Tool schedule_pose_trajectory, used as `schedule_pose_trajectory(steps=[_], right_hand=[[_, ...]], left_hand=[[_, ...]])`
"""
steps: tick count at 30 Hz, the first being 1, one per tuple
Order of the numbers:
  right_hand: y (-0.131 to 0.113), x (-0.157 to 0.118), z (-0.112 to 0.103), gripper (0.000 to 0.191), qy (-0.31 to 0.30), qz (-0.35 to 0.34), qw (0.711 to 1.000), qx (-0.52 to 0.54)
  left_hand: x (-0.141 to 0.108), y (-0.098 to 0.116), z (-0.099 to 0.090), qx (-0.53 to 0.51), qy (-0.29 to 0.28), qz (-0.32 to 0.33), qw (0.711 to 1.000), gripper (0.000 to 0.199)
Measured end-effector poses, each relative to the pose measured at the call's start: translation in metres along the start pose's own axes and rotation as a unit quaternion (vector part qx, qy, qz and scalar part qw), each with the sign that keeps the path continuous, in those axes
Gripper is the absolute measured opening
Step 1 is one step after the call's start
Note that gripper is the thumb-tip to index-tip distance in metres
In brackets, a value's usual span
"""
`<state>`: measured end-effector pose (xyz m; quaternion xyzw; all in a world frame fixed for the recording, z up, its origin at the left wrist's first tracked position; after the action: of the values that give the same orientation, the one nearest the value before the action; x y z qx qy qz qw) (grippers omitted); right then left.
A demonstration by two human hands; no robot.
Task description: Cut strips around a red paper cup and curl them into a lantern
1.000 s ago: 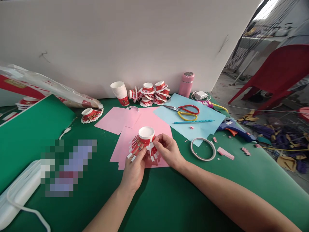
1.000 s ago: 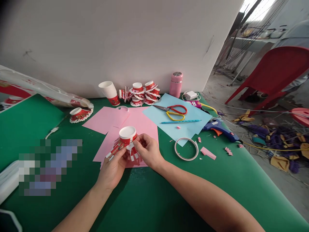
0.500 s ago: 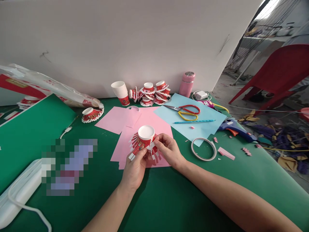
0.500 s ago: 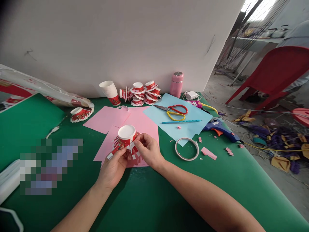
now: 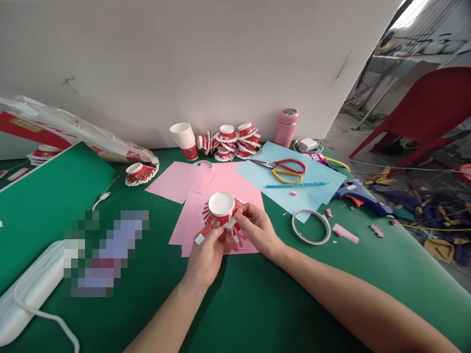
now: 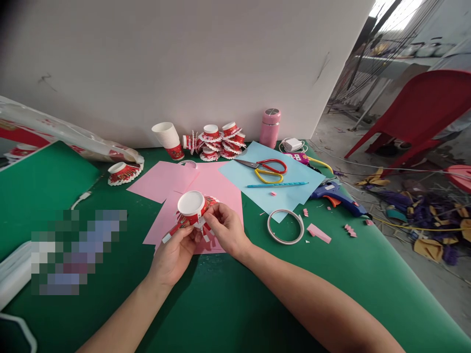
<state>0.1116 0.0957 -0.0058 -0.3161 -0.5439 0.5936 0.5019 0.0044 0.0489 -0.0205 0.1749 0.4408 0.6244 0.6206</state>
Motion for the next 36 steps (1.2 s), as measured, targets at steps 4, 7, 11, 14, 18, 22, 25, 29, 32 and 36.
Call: schedule_pose_trajectory(steps=[4, 7, 11, 14, 18, 22, 25, 29, 32, 36], right_hand=[[0.003, 0.001, -0.002, 0.030, 0.012, 0.012, 1.000, 0.000], [0.007, 0.002, -0.005, 0.032, 0.028, 0.028, 0.999, 0.007], [0.010, 0.003, -0.009, 0.032, 0.050, 0.041, 0.998, 0.016], [0.010, 0.002, -0.009, 0.031, 0.055, 0.045, 0.997, 0.024], [0.011, 0.001, -0.006, 0.031, 0.056, 0.061, 0.996, 0.039], [0.015, -0.001, -0.005, 0.032, 0.067, 0.099, 0.990, 0.072], [0.017, -0.004, -0.003, 0.031, 0.068, 0.128, 0.985, 0.097], [0.014, -0.004, 0.002, 0.033, 0.046, 0.108, 0.989, 0.094], [0.007, -0.004, 0.004, 0.034, 0.031, 0.058, 0.996, 0.068], [0.002, -0.004, 0.005, 0.034, 0.012, 0.009, 1.000, 0.015]], left_hand=[[-0.001, 0.001, 0.003, 0.006, -0.018, 0.006, 1.000, 0.011], [-0.002, 0.001, 0.004, 0.016, -0.027, 0.014, 0.999, 0.008], [-0.001, -0.002, 0.003, 0.029, -0.031, 0.011, 0.999, 0.008], [-0.002, -0.004, 0.003, 0.031, -0.031, 0.007, 0.999, 0.015], [-0.003, -0.002, 0.004, 0.056, -0.028, 0.027, 0.998, 0.029], [-0.005, 0.004, 0.006, 0.130, -0.039, 0.074, 0.988, 0.028], [-0.010, 0.011, 0.009, 0.206, -0.048, 0.132, 0.969, 0.021], [-0.012, 0.013, -0.002, 0.212, 0.000, 0.163, 0.964, 0.024], [-0.011, 0.009, -0.021, 0.177, 0.087, 0.145, 0.970, 0.028], [-0.006, 0.004, -0.021, 0.127, 0.084, 0.110, 0.982, 0.028]])
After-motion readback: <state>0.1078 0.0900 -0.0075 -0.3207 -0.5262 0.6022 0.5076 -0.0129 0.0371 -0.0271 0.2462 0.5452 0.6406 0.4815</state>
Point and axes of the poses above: each hand's wrist, its own x-axis towards the middle knuckle, its own z-axis out of the palm, y = z × x, the point moved 8 cm from there along x, towards the middle knuckle, and after that the axes turned 5 degrees about -z, right-handed, at the moved point
